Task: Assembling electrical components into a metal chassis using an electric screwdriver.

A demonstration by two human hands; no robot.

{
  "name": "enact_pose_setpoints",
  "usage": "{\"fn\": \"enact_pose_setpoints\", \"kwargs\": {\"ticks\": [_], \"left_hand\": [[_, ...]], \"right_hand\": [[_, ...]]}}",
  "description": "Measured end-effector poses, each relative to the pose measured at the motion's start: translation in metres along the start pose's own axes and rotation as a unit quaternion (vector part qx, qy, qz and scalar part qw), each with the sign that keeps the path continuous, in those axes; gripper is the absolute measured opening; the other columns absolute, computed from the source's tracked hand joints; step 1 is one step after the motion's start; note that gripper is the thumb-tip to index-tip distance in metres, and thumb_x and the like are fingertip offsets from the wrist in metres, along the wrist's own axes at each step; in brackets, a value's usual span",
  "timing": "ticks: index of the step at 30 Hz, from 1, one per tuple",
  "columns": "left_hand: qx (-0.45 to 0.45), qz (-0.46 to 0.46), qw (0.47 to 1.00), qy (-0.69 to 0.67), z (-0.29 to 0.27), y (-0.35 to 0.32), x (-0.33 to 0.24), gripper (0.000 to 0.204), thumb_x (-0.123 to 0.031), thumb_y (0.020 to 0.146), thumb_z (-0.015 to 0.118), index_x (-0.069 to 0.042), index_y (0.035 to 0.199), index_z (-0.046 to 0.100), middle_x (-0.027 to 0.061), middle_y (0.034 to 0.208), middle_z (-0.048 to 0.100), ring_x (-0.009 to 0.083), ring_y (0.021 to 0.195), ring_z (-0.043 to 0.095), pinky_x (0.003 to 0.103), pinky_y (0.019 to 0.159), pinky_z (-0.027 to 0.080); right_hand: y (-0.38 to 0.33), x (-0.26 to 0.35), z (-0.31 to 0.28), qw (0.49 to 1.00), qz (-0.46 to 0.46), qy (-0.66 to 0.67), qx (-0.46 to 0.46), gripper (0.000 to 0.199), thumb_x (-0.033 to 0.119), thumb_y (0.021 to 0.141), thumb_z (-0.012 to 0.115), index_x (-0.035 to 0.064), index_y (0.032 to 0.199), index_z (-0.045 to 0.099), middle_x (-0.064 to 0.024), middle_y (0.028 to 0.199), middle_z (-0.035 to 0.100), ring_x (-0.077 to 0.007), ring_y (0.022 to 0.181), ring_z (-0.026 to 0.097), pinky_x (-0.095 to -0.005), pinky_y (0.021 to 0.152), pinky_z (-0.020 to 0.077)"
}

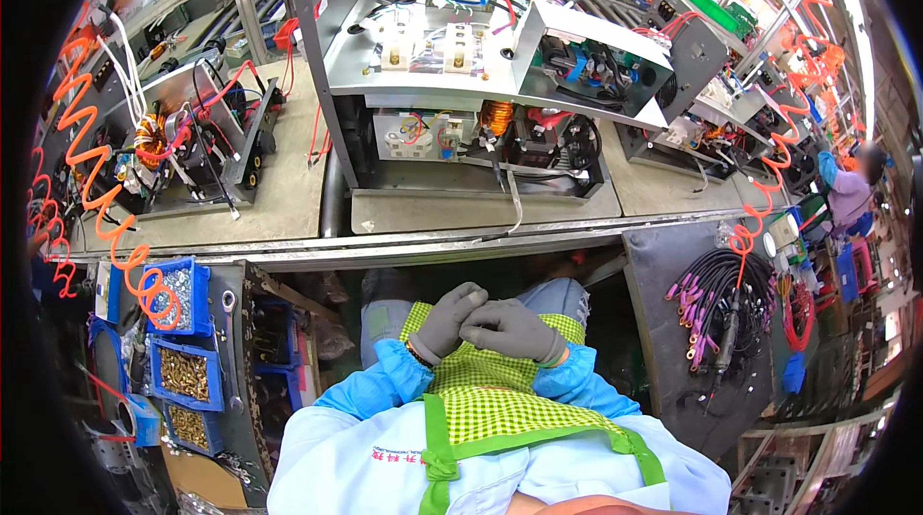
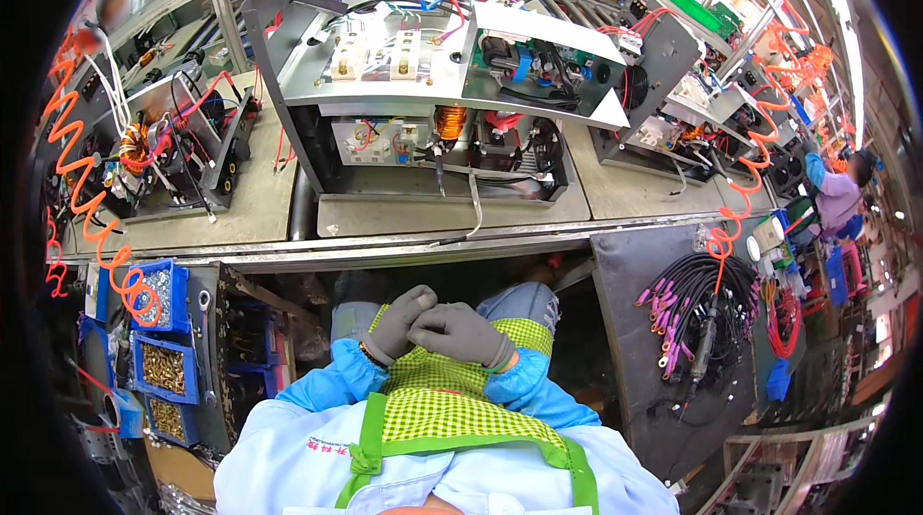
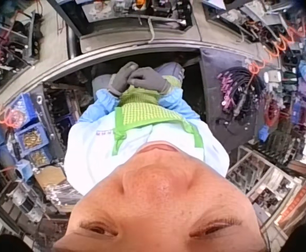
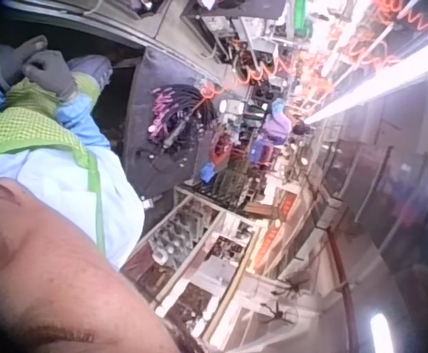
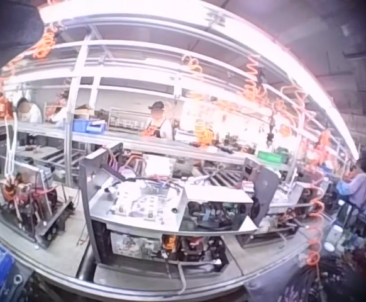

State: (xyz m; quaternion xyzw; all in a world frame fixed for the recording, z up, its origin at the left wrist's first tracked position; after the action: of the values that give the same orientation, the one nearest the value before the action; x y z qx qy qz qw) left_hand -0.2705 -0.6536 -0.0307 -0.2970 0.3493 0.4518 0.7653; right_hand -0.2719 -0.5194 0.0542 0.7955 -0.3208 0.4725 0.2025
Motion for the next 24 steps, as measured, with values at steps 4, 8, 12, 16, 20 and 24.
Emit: {"fn": "enact_pose_setpoints", "kwargs": {"ticks": [4,8,12,16,20,24], "left_hand": [[-0.012,0.004,1.000,0.003,0.010,-0.003,-0.010,0.026,-0.028,0.096,0.053,-0.003,0.100,0.056,0.0017,0.088,0.056,0.0081,0.080,0.053,0.022,0.071,0.046],[0.019,-0.004,1.000,-0.020,0.009,-0.002,-0.008,0.026,-0.027,0.096,0.052,-0.002,0.101,0.055,0.0022,0.091,0.056,0.0088,0.083,0.053,0.023,0.075,0.046],[0.069,-0.003,0.997,0.018,0.003,-0.003,-0.006,0.025,-0.027,0.097,0.051,-0.003,0.101,0.055,0.0021,0.088,0.055,0.0099,0.081,0.052,0.025,0.074,0.045],[0.006,0.005,1.000,0.009,0.013,-0.005,-0.004,0.026,-0.029,0.097,0.049,-0.004,0.097,0.055,0.0016,0.086,0.054,0.0087,0.078,0.050,0.023,0.070,0.044],[0.050,0.034,0.996,0.065,0.013,-0.003,-0.009,0.026,-0.029,0.097,0.048,-0.004,0.095,0.055,0.0020,0.086,0.054,0.0082,0.077,0.049,0.023,0.068,0.043],[0.079,-0.013,0.997,0.019,0.003,-0.005,-0.002,0.027,-0.030,0.097,0.048,-0.004,0.095,0.055,0.0031,0.087,0.054,0.0085,0.078,0.050,0.023,0.068,0.043]], "right_hand": [[-0.003,-0.003,0.000,0.998,-0.033,-0.048,-0.031,0.020,0.023,0.085,0.063,0.0046,0.091,0.069,-0.0120,0.077,0.065,-0.0244,0.069,0.064,-0.0339,0.063,0.0506],[-0.004,0.001,-0.003,1.000,-0.013,-0.009,0.000,0.021,0.023,0.085,0.063,0.0044,0.092,0.070,-0.0123,0.078,0.066,-0.0242,0.068,0.064,-0.0327,0.063,0.0507],[-0.005,0.003,-0.002,0.998,0.019,0.046,0.036,0.022,0.022,0.086,0.063,0.0032,0.094,0.070,-0.0132,0.079,0.067,-0.0230,0.067,0.065,-0.0320,0.062,0.0508],[-0.007,-0.005,-0.001,1.000,-0.016,0.006,0.015,0.021,0.022,0.087,0.061,0.0028,0.094,0.069,-0.0133,0.079,0.067,-0.0230,0.069,0.065,-0.0329,0.063,0.0509],[-0.009,-0.005,-0.002,1.000,0.005,0.010,0.017,0.021,0.022,0.087,0.061,0.0034,0.093,0.069,-0.0132,0.080,0.067,-0.0244,0.070,0.065,-0.0333,0.065,0.0506],[-0.006,0.006,0.001,1.000,0.002,-0.002,0.027,0.020,0.022,0.087,0.061,0.0042,0.093,0.069,-0.0129,0.080,0.067,-0.0250,0.072,0.065,-0.0331,0.065,0.0504]]}}
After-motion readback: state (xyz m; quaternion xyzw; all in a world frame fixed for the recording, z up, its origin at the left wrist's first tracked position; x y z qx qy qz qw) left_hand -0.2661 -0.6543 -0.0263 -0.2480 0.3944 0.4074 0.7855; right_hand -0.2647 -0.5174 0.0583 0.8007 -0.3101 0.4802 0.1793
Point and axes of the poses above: each hand's wrist, its own y-axis towards the middle knuckle, its own z-axis out of the palm, x = y × z, the point moved 2 cm from there along y, towards the middle knuckle
